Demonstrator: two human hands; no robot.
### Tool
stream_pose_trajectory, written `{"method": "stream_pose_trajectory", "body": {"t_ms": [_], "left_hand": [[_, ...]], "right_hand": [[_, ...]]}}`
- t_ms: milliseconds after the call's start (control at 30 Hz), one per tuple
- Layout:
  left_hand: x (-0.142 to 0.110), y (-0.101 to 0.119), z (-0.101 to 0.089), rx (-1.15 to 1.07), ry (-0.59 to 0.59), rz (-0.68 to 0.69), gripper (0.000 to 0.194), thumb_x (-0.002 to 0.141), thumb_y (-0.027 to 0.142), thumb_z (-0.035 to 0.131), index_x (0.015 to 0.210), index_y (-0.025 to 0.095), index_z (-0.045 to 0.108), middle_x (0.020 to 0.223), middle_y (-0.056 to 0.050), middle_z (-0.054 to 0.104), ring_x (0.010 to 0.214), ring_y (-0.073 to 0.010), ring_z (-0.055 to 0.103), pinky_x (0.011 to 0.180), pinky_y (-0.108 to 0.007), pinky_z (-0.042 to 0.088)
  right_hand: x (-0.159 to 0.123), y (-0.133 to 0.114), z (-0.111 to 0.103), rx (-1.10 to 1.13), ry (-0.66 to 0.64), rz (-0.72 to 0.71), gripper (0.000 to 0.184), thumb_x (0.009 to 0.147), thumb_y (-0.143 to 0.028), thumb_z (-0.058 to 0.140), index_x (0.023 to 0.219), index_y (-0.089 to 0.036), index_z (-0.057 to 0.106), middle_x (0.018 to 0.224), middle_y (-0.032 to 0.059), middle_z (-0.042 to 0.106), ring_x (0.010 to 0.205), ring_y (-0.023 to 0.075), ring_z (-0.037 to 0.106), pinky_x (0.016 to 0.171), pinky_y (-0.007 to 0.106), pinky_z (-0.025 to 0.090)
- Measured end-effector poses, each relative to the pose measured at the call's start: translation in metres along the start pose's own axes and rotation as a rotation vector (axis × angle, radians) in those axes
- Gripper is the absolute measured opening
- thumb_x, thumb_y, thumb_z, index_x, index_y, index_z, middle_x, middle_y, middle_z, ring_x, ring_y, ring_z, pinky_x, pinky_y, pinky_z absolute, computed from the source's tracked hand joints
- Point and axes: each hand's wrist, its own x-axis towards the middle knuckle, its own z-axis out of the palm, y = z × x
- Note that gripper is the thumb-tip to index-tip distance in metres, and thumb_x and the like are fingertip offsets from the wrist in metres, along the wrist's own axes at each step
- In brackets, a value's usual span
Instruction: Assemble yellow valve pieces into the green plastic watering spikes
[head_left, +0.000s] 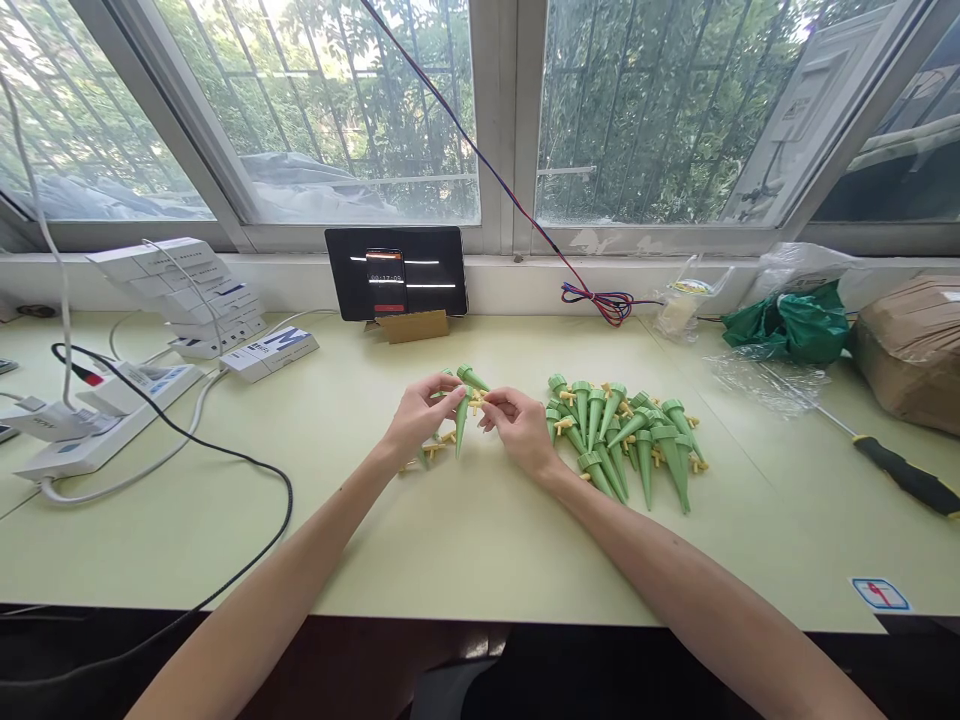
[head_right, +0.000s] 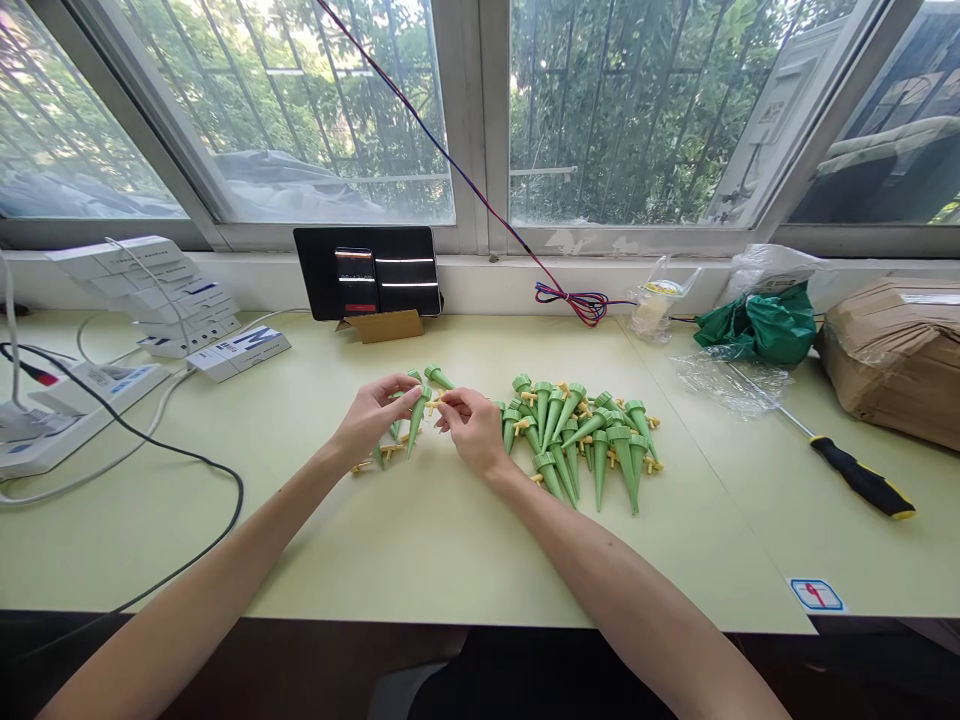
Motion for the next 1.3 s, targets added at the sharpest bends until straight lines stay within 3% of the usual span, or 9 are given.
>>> {"method": "stream_pose_trajectory", "body": {"t_ms": [700,1067,1300], "left_hand": [[-0.0016,0.0023,-0.0002,0.018,-0.025,-0.012,0.036,0.078,0.054,0.069,0.091,0.02,0.068,0.088,-0.004,0.066,0.082,-0.0186,0.064,0.073,-0.03,0.057],[-0.0003,0.0001,-0.0014,0.02,-0.003,-0.005,0.039,0.076,0.056,0.07,0.09,0.02,0.068,0.085,-0.003,0.066,0.078,-0.0187,0.065,0.07,-0.03,0.056],[-0.001,0.0021,0.0003,0.019,-0.002,-0.002,0.038,0.076,0.055,0.07,0.089,0.02,0.069,0.088,-0.006,0.067,0.079,-0.0189,0.064,0.072,-0.032,0.058]], "right_hand": [[-0.0016,-0.0001,-0.0011,-0.076,-0.022,0.02,0.031,0.089,-0.048,0.059,0.082,-0.018,0.064,0.064,-0.0011,0.06,0.044,0.0111,0.059,0.042,0.022,0.046],[-0.0026,-0.0032,-0.0013,-0.093,-0.046,0.02,0.026,0.085,-0.045,0.064,0.086,-0.019,0.063,0.07,0.0005,0.063,0.048,0.0123,0.06,0.044,0.023,0.048],[-0.0021,-0.0027,-0.0006,-0.096,-0.041,0.033,0.026,0.086,-0.044,0.06,0.083,-0.019,0.063,0.062,-0.0012,0.06,0.045,0.0124,0.059,0.042,0.022,0.047]]}}
